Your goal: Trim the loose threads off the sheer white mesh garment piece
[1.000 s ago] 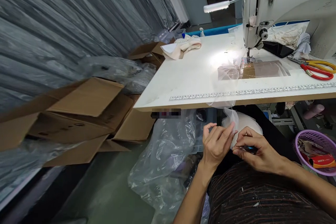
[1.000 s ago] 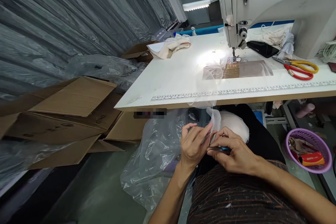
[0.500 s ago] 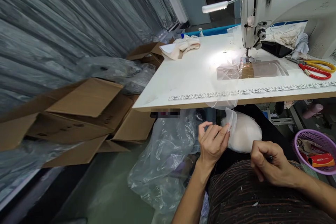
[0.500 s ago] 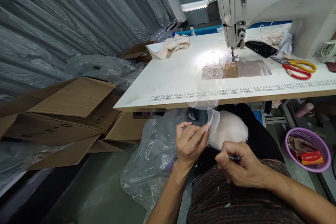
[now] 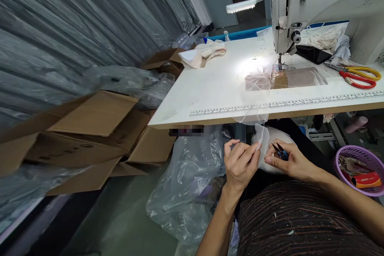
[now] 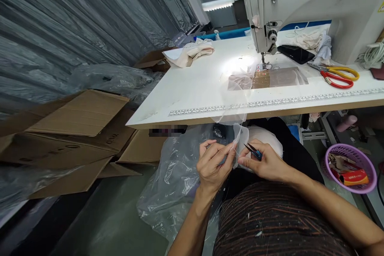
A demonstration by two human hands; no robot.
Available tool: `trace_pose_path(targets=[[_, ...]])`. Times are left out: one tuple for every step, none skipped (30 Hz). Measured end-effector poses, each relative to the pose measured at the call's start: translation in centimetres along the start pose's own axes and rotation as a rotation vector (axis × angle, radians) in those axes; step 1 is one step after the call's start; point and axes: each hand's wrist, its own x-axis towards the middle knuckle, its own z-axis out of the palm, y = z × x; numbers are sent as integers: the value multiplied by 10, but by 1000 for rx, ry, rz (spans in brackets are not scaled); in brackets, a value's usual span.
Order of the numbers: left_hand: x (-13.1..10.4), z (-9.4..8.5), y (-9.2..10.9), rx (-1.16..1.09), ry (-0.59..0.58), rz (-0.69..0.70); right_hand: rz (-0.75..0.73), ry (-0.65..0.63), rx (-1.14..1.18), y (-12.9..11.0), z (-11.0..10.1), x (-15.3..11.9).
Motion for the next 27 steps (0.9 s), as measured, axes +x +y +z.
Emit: trace_pose_path(targets=[[0, 0, 0, 4, -7, 6, -15, -19, 27, -4, -3, -3], [0, 1, 0, 11, -15, 15, -33, -18, 49, -7, -5, -5], [1, 1, 1, 19, -22, 28, -54, 5, 63, -9, -6, -6], [1, 1, 2, 28, -28, 42, -74, 41, 72, -10, -7, -5], [2, 2, 4, 34, -33, 54, -87, 79, 80, -10, -7, -3], [3, 3, 5, 38, -37, 63, -93, 114, 91, -9, -6, -1], [3, 3, 6, 39, -41, 71, -88, 140, 106, -9, -4, 1], [4, 4, 6, 41, -44, 81, -76, 157, 124, -10, -2, 2], [4, 5, 6, 51, -50, 91, -53, 160, 146, -13, 1, 1], [4, 5, 4, 69, -54, 101, -22, 135, 175, -18, 3, -2], [4, 6, 1, 95, -51, 107, 0, 95, 205, -24, 5, -8], [3, 7, -2, 122, -40, 105, 38, 7, 247, -32, 6, -15], [3, 8, -5, 140, -20, 87, 66, -137, 302, -39, 6, -23], [2, 9, -8, 141, 7, 53, 69, -270, 354, -45, 6, -30], [1, 10, -11, 117, 38, 6, 72, -355, 377, -49, 4, -37], [1, 10, -12, 69, 66, -45, 87, -370, 365, -50, 2, -40], [0, 10, -13, 8, 83, -95, 113, -338, 335, -49, -1, -41], [0, 9, -12, -54, 92, -133, 127, -263, 280, -45, -3, -38], [0, 8, -11, -104, 98, -154, 131, -142, 218, -39, -5, -33], [0, 7, -9, -135, 101, -156, 126, -9, 161, -33, -6, -26], [0, 6, -7, -143, 100, -143, 111, 85, 130, -26, -6, -18], [0, 5, -6, -133, 96, -122, 109, 113, 107, -20, -6, -10], [1, 4, -4, -111, 90, -95, 97, 140, 89, -16, -5, -3], [1, 3, -3, -83, 78, -68, 82, 145, 79, -13, -3, 2], [2, 1, -2, -54, 63, -46, 66, 142, 71, -11, -1, 6], [2, 0, -1, -23, 51, -25, 49, 139, 62, -11, 0, 8], [2, -1, -1, 5, 45, -6, 35, 135, 50, -12, -1, 8]])
